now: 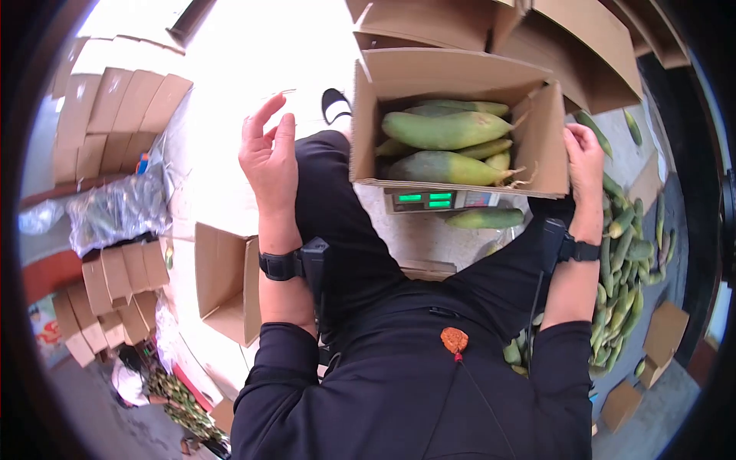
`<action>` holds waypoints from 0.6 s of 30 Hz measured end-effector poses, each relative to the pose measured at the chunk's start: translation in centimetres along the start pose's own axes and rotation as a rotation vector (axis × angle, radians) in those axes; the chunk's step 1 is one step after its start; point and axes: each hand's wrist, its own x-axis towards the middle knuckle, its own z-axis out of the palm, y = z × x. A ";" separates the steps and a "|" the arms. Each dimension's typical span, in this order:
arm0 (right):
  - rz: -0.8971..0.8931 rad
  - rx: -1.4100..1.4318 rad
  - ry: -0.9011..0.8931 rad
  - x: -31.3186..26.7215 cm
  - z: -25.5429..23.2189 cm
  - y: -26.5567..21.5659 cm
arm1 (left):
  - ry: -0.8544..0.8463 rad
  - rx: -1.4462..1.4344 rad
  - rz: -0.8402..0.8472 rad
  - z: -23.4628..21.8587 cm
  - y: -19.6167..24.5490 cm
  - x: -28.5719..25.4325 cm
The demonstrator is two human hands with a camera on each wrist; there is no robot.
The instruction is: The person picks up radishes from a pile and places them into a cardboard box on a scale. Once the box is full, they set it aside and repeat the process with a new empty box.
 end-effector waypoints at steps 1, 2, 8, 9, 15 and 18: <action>-0.005 -0.021 -0.003 0.1 -0.1 0.1 | 0.007 0.080 0.062 -1.6 -1.3 0.3; -0.010 -0.041 -0.003 0.0 -0.1 -0.1 | 0.028 0.095 0.066 -3.6 -2.4 0.2; 0.010 -0.050 -0.008 0.3 -0.1 0.3 | -0.068 0.686 -0.235 -17.5 -10.8 -6.1; 0.004 -0.053 -0.003 0.3 -0.1 0.4 | -0.062 0.730 -0.301 -19.6 -12.1 -8.1; -0.015 -0.041 0.013 0.2 0.3 0.4 | -0.215 0.741 -0.786 -30.2 -16.3 -20.8; -0.024 -0.045 0.022 0.1 0.5 0.5 | -0.201 0.761 -0.887 -32.9 -16.6 -25.0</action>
